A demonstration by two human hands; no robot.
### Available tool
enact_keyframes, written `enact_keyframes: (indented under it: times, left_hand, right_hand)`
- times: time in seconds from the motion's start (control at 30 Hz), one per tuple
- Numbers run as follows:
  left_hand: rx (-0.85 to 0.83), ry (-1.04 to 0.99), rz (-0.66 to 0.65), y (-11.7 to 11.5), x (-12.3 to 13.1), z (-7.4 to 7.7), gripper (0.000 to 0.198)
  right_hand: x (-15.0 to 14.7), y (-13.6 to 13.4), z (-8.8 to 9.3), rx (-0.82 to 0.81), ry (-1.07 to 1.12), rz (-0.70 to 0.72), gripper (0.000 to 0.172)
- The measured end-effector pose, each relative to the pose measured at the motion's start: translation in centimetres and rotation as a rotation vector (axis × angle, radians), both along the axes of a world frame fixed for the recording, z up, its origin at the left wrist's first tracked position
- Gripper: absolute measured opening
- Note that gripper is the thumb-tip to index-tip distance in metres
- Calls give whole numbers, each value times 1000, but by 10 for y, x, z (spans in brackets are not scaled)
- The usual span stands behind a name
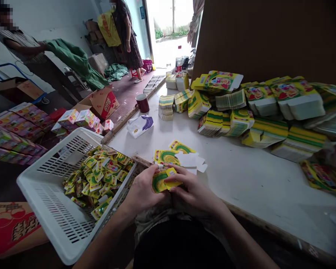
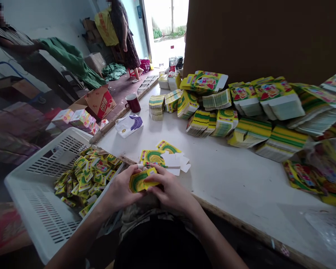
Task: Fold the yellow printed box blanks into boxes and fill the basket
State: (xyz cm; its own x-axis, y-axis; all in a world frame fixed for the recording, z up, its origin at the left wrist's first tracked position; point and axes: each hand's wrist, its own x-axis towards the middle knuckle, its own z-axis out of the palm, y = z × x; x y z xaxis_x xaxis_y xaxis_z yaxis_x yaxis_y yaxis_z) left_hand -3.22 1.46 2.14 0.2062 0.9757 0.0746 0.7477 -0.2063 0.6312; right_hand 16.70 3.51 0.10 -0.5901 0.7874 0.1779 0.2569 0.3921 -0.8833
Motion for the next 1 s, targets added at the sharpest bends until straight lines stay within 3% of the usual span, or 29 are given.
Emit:
enact_keyframes:
  times: [0.1,0.2,0.27,0.33,0.4,0.5,0.6,0.83,1.0]
  left_hand:
    - [39,13,19,-2,-3,-7,58]
    - [62,17,110,-4,-26,-9,51]
    - [204,97,330,-4,-54,-9,52]
    - [351,272,580,-4,-83,-11,72]
    - [332,320,656,-6,-103,-17,78]
    - [253,243,537,-11,-106,-32,64]
    - [195,135,376,-11,-90,-44,51]
    - [136,-13,231,-1,-63,-39,38]
    - [39,-105,205,-2,-53,-40,36]
  right_hand:
    - [-15,-4,-8,-25,99,-122,42]
    - [-22,1,-19,-52,133,-210,64]
    - [-18,12,-25,31,-26,-329,50]
    - [-10,26,-29,161,-270,-459,33]
    - [-3,37,-33,218,-422,-489,30]
    - [-2,44,-37,219,-496,-451,33]
    - [-7,43,-39,219,-544,-451,37]
    - [-16,45,-39,185,-557,-537,14]
    - [-19,45,-44,169,-448,-560,21]
